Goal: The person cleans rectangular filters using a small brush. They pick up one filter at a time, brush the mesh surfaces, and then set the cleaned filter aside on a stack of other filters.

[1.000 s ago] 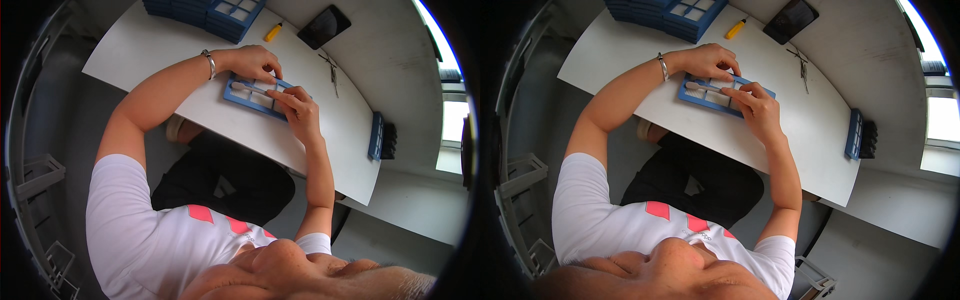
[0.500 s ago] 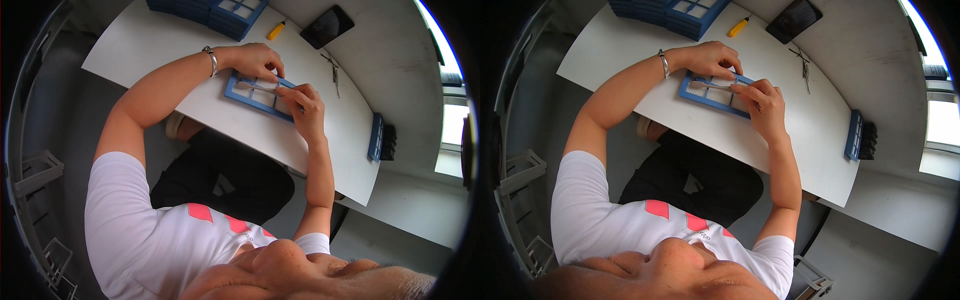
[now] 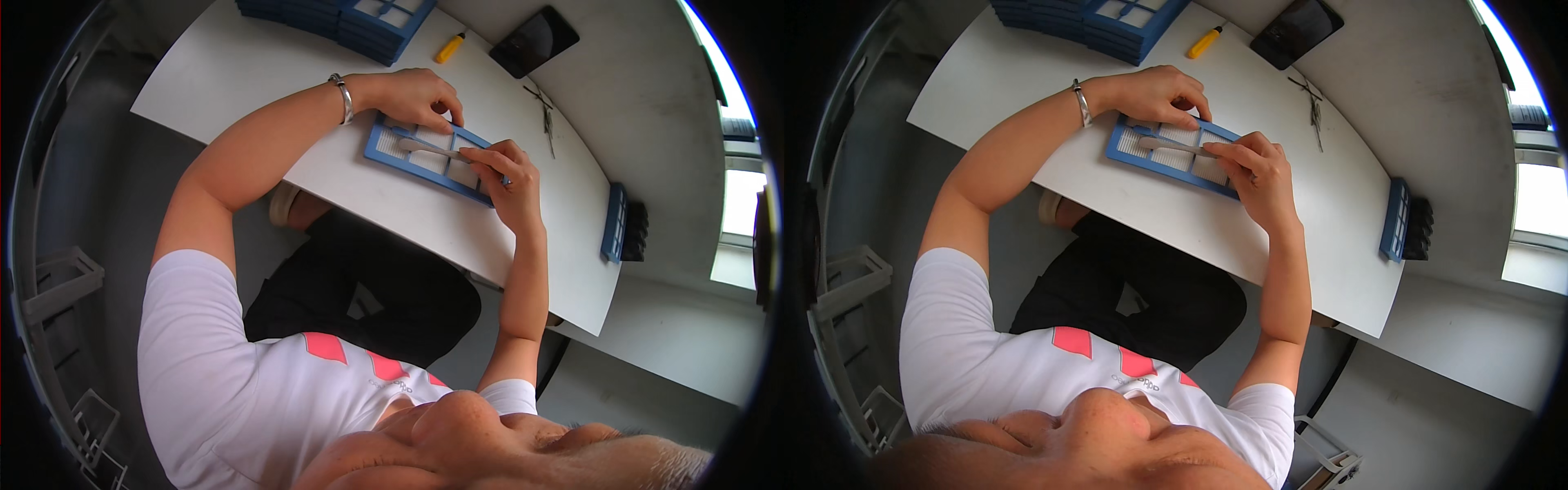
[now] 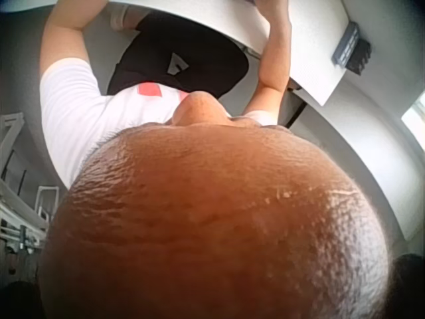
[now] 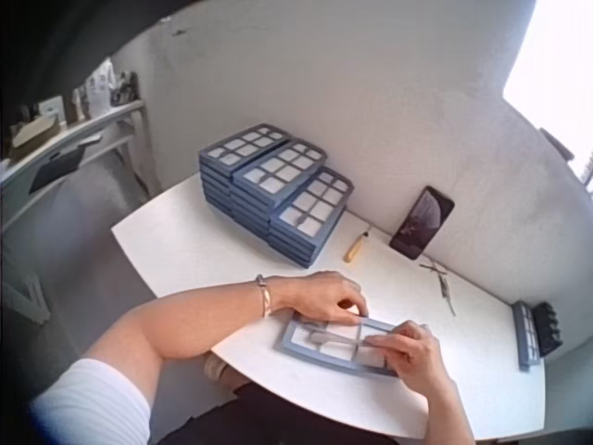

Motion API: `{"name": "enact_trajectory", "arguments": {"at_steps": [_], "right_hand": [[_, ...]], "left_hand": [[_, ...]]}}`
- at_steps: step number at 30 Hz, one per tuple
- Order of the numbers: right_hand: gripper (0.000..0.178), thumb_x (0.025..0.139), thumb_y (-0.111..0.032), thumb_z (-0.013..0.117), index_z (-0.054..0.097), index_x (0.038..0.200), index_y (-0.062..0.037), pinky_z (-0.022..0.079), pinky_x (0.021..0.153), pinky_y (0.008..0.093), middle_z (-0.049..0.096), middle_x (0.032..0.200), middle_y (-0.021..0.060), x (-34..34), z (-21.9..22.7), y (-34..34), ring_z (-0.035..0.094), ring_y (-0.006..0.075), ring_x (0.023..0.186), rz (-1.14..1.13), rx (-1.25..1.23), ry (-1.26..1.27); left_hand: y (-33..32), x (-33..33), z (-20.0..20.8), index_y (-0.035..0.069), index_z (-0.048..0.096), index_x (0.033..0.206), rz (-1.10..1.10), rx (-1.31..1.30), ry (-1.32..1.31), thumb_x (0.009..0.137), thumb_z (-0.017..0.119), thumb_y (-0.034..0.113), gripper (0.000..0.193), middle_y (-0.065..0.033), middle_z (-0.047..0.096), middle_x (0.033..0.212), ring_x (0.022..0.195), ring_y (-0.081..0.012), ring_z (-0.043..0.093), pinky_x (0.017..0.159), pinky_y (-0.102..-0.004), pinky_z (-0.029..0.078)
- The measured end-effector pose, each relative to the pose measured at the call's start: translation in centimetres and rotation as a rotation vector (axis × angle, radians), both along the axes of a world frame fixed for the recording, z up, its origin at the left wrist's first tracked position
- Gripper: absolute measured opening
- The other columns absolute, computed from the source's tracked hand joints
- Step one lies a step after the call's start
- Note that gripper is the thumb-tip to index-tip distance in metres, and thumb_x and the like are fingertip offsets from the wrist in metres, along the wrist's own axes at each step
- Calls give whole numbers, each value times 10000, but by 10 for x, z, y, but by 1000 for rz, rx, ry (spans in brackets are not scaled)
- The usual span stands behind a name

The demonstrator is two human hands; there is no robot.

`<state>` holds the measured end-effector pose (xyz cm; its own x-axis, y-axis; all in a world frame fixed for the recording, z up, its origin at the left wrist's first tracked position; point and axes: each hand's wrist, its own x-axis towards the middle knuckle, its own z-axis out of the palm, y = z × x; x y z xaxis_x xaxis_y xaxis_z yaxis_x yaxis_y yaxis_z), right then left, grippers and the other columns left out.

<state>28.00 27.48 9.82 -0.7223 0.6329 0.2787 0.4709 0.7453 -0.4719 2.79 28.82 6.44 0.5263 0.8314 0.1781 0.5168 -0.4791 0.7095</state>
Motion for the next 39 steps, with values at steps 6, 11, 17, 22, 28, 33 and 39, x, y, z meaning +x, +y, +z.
{"name": "enact_trajectory", "arguments": {"at_steps": [6,11,17,22,28,33,39], "right_hand": [[237,832,-81,721,769,1026,-208,417,778,304,623,846,-3,-2,1,2,553,168,754,53,19,-24],[224,835,-94,719,768,1023,-205,416,785,299,625,858,-3,0,0,2,556,165,766,48,28,-24],[231,824,-90,727,771,1021,-201,424,801,305,635,870,1,0,4,-1,550,168,783,42,58,-34],[227,828,-94,726,770,1025,-199,429,813,321,639,870,6,-3,2,-3,559,169,805,12,10,-38],[228,826,-94,731,775,1017,-211,428,825,316,644,851,4,-1,4,2,562,167,793,8,70,-43],[191,817,-98,743,785,985,-177,471,705,292,658,858,1,23,15,18,582,158,740,-37,-51,-55],[111,847,-147,748,772,912,-61,494,644,279,684,816,45,49,17,41,612,164,711,-57,-331,-19]], "left_hand": [[3,-3,0,64,741,1045,-28,-9,-9,860,706,252,267,-59,659,870,766,-176,577,683,-313,473],[3,-2,2,76,747,1047,-29,-12,8,846,705,288,294,-70,676,887,790,-185,596,708,-316,483],[2,-3,0,67,742,1043,-36,-3,-11,853,709,254,268,-61,656,858,761,-177,578,683,-316,476],[1,-2,3,67,740,1051,-36,-5,14,860,700,258,273,-63,658,867,764,-181,582,689,-318,479],[-3,-2,6,70,740,1057,-50,-7,51,877,689,274,276,-60,655,880,768,-175,588,684,-306,472],[-4,1,8,81,749,1046,-14,-41,62,880,690,277,263,-52,647,847,741,-159,590,660,-290,456],[-5,-1,14,68,752,1034,-6,-97,97,844,722,280,287,-53,661,838,717,-148,576,622,-268,436]]}}
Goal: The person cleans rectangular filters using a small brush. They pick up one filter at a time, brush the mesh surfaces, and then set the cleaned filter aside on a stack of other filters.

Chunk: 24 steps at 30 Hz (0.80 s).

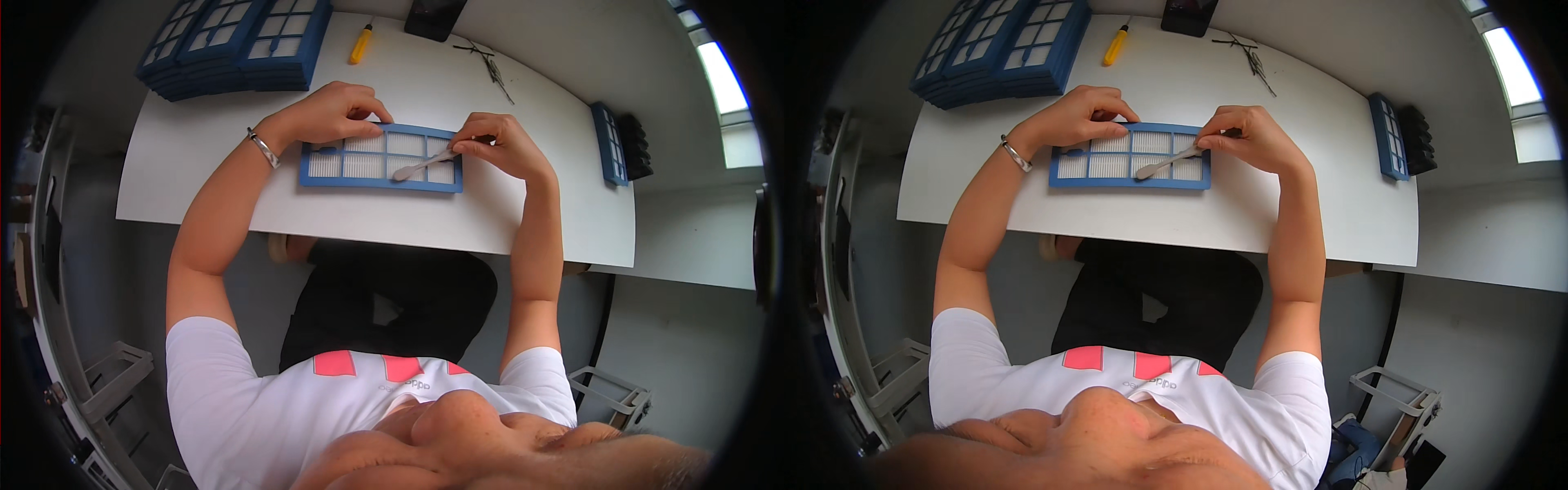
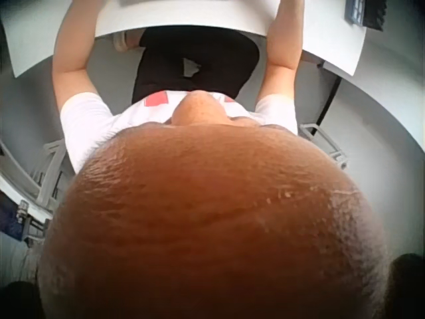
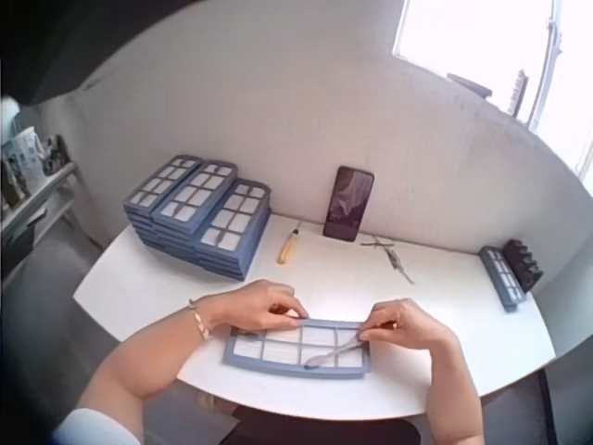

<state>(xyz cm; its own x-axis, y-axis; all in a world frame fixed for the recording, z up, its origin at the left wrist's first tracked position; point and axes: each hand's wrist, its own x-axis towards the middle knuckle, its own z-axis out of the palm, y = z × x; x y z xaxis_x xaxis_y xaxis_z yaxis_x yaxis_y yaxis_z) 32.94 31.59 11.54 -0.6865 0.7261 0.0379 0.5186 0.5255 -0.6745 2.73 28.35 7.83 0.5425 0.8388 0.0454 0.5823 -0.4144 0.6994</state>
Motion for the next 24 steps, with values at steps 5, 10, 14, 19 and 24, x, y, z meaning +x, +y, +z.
{"name": "enact_trajectory", "arguments": {"at_steps": [5,10,14,19,24], "right_hand": [[161,822,-192,774,764,910,-57,488,643,298,706,829,67,1,2,-2,611,178,709,-79,-5,-75],[257,786,-280,807,746,858,-40,487,625,317,706,779,88,-9,1,-8,621,200,690,-55,139,-116],[350,773,-372,813,730,808,-34,487,597,329,695,749,104,2,-1,2,629,209,650,-179,84,-105],[382,777,-394,810,712,761,-26,404,529,301,645,656,82,9,-4,4,542,179,574,-163,72,-99],[368,768,-388,818,715,761,-34,402,541,294,633,640,75,3,-9,6,529,176,570,-117,30,-195]], "left_hand": [[1,-3,-7,62,751,1047,10,17,-70,840,726,293,311,-51,657,831,720,-136,567,616,-255,431],[1,-4,-2,50,750,1039,9,-17,-59,838,726,278,305,-61,658,836,717,-132,561,615,-244,427],[-3,-13,7,52,752,1033,-6,-47,-12,820,738,278,311,-66,665,827,692,-134,557,590,-249,418],[1,-21,14,59,752,1039,-26,-124,53,805,759,329,357,-64,672,816,677,-133,548,566,-258,409],[-10,4,10,95,743,1100,69,44,49,851,727,379,378,-55,649,828,681,-132,542,577,-250,410]]}}
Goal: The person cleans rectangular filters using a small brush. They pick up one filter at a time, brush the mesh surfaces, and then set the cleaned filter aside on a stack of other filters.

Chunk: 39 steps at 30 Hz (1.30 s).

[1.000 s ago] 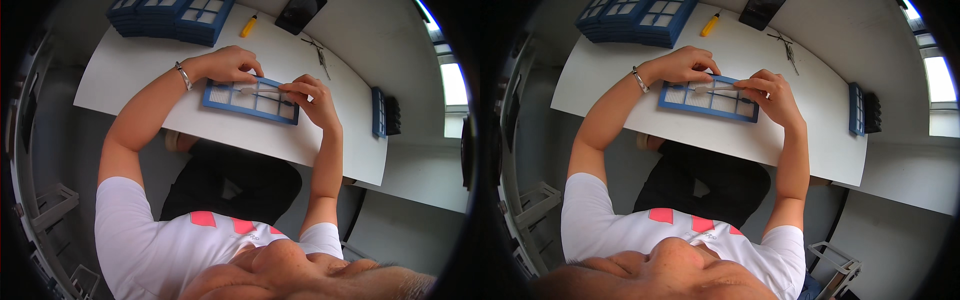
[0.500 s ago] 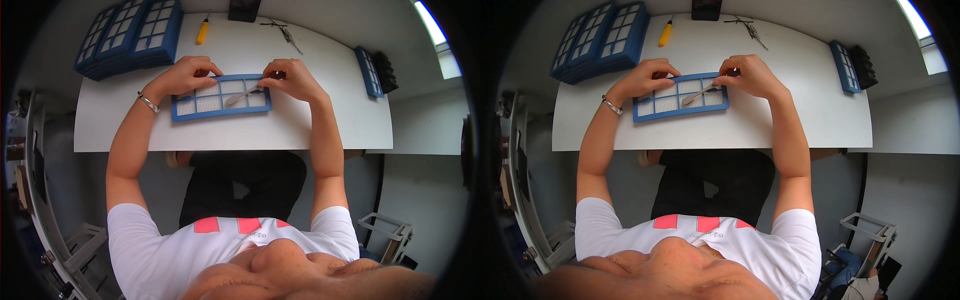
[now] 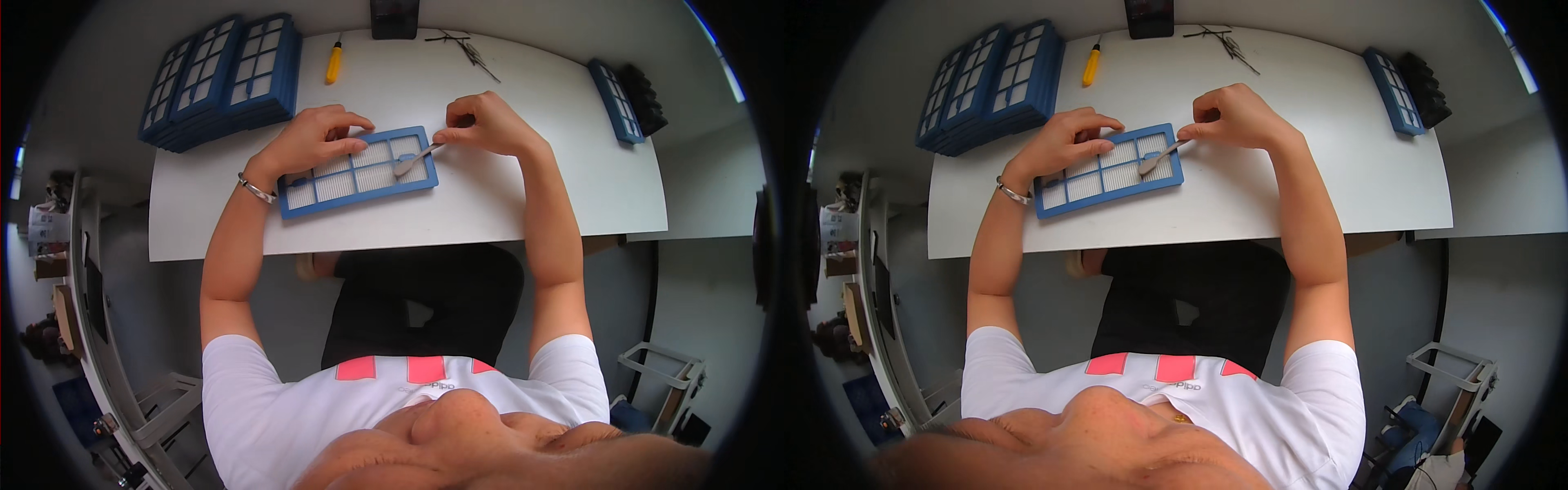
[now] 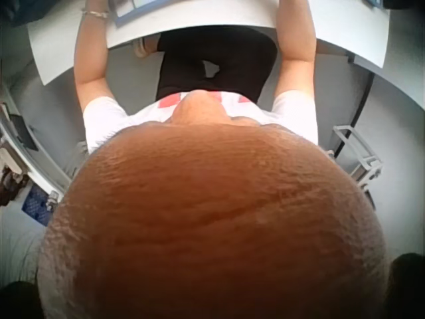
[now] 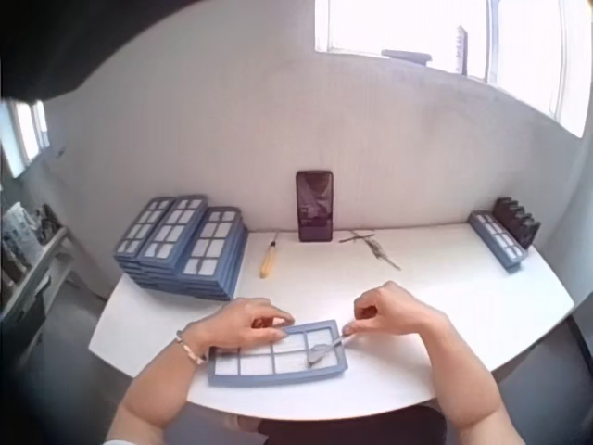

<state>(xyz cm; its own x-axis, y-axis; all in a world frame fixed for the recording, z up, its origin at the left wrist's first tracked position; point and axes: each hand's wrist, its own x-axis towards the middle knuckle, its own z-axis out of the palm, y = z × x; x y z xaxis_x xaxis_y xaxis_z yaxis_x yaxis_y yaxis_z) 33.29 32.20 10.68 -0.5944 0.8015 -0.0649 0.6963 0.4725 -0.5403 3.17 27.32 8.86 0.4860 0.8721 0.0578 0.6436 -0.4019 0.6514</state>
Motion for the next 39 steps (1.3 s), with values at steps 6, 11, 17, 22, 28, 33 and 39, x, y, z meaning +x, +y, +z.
{"name": "enact_trajectory", "arguments": {"at_steps": [6,11,17,22,28,33,39], "right_hand": [[364,772,-390,807,711,756,-39,476,596,310,674,699,82,-4,-12,3,611,203,626,51,216,139],[381,774,-435,783,714,768,-60,495,618,314,689,743,70,0,-14,8,635,217,667,-96,296,130],[400,776,-470,767,719,786,-73,496,635,325,687,767,63,-14,-23,-1,641,222,698,-95,272,138],[401,769,-471,772,721,810,-75,487,636,342,686,789,67,-9,-7,2,636,227,718,-178,146,73],[319,785,-335,797,695,781,-34,470,617,323,664,768,79,-12,-20,3,603,199,679,-75,240,147],[367,728,-390,827,699,788,-51,505,648,325,682,796,87,-2,-8,9,640,206,739,-200,139,122],[351,730,-364,835,692,763,-45,511,656,322,672,803,76,-5,-17,6,638,204,767,-52,274,183]], "left_hand": [[-1,1,2,82,713,1168,-13,-39,83,907,666,268,324,-85,659,905,807,-160,605,692,-275,486],[10,-7,-8,47,698,1177,45,42,18,901,651,257,350,-113,695,1008,856,-166,632,730,-271,497],[8,-6,-7,43,700,1171,69,-13,33,901,649,251,345,-108,692,994,831,-162,621,708,-263,485],[12,-11,-8,53,703,1177,70,-47,-8,890,662,274,365,-106,692,962,778,-153,604,663,-251,461],[11,-10,-5,71,709,1178,73,-56,-20,886,663,250,345,-85,680,887,741,-151,590,636,-259,462],[11,-12,-8,76,717,1167,54,-50,-38,881,667,252,339,-83,673,873,738,-144,591,624,-252,450],[11,-12,-8,83,723,1162,39,-89,-40,878,676,263,340,-78,669,861,731,-142,587,623,-251,448]]}}
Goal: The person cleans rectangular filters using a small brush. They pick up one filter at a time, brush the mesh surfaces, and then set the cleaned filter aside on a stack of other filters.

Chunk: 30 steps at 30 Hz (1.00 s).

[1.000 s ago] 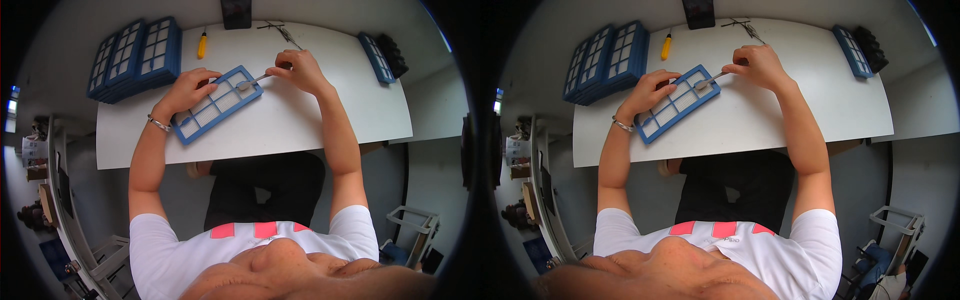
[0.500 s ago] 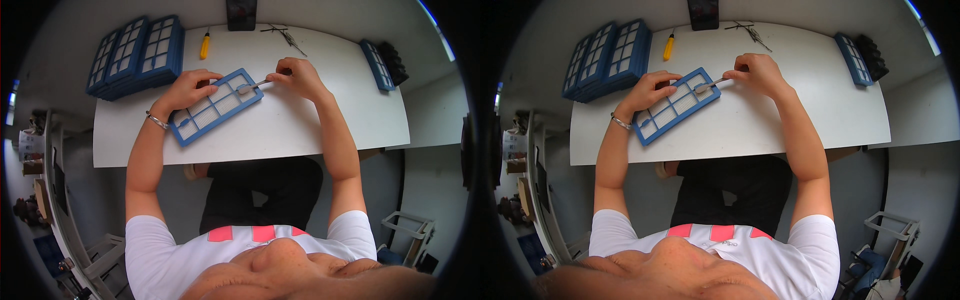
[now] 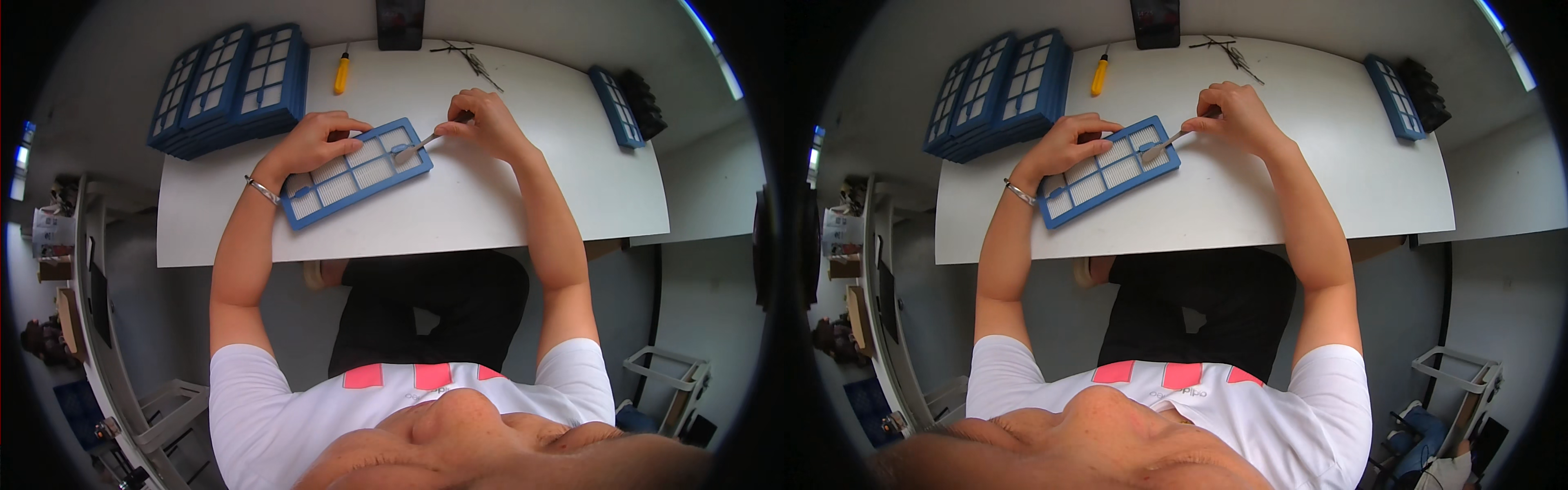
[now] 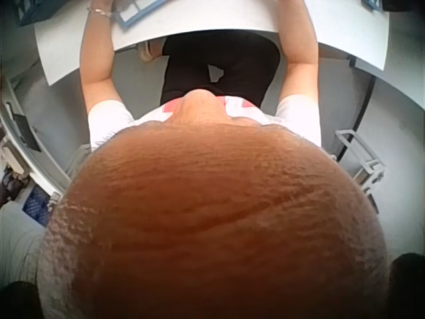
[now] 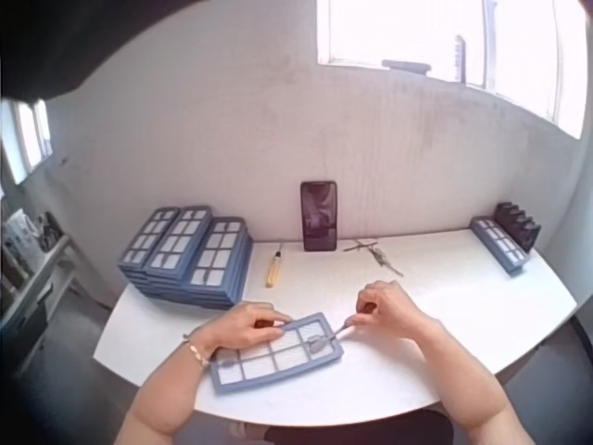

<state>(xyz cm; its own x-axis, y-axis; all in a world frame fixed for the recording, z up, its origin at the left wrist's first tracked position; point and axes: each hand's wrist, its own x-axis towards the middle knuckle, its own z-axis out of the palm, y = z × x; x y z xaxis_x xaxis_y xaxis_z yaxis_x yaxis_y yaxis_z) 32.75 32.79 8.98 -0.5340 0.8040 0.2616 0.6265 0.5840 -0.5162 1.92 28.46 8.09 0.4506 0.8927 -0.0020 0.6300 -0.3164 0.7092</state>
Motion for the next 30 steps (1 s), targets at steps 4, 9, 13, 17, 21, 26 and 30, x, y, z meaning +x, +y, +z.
{"name": "enact_trajectory", "arguments": {"at_steps": [4,9,13,17,21,26,30], "right_hand": [[315,761,-316,823,666,760,-43,481,661,325,630,804,72,8,7,5,581,207,761,-51,16,-8],[319,753,-332,831,670,759,-56,469,673,330,623,795,66,5,9,-3,567,216,787,21,-40,-29],[319,743,-338,839,676,750,-64,458,669,327,617,776,61,9,13,-2,555,209,797,-8,-54,-45],[320,736,-343,844,675,733,-71,445,659,331,617,747,50,6,12,-3,546,201,809,23,-101,-102],[385,711,-433,841,691,727,-79,476,669,333,641,732,52,4,4,0,578,209,812,32,19,-57],[403,688,-446,846,691,728,-76,475,683,324,647,735,40,4,6,0,567,207,833,49,41,-55],[400,685,-445,847,696,729,-78,474,681,327,651,738,31,6,7,0,558,203,830,47,20,-74]], "left_hand": [[0,-1,1,87,731,1149,9,-24,-9,866,694,268,338,-74,659,848,723,-137,579,621,-247,446],[1,-1,1,101,735,1148,-5,-12,0,870,694,269,327,-57,643,828,715,-126,563,619,-243,437],[-1,0,2,113,739,1144,-6,-34,1,872,696,265,315,-44,636,822,708,-125,552,609,-244,427],[-2,3,5,111,739,1144,-17,-28,7,868,698,257,315,-38,636,824,705,-123,547,605,-245,422],[-2,1,3,112,739,1146,-35,-14,12,872,693,266,317,-35,629,811,692,-122,540,599,-247,420],[-1,0,2,78,730,1153,-39,-12,-4,867,699,305,367,-39,617,798,690,-130,545,603,-250,411],[-2,2,3,75,731,1148,-66,-35,13,864,704,321,376,-42,622,803,698,-131,551,608,-247,417]]}}
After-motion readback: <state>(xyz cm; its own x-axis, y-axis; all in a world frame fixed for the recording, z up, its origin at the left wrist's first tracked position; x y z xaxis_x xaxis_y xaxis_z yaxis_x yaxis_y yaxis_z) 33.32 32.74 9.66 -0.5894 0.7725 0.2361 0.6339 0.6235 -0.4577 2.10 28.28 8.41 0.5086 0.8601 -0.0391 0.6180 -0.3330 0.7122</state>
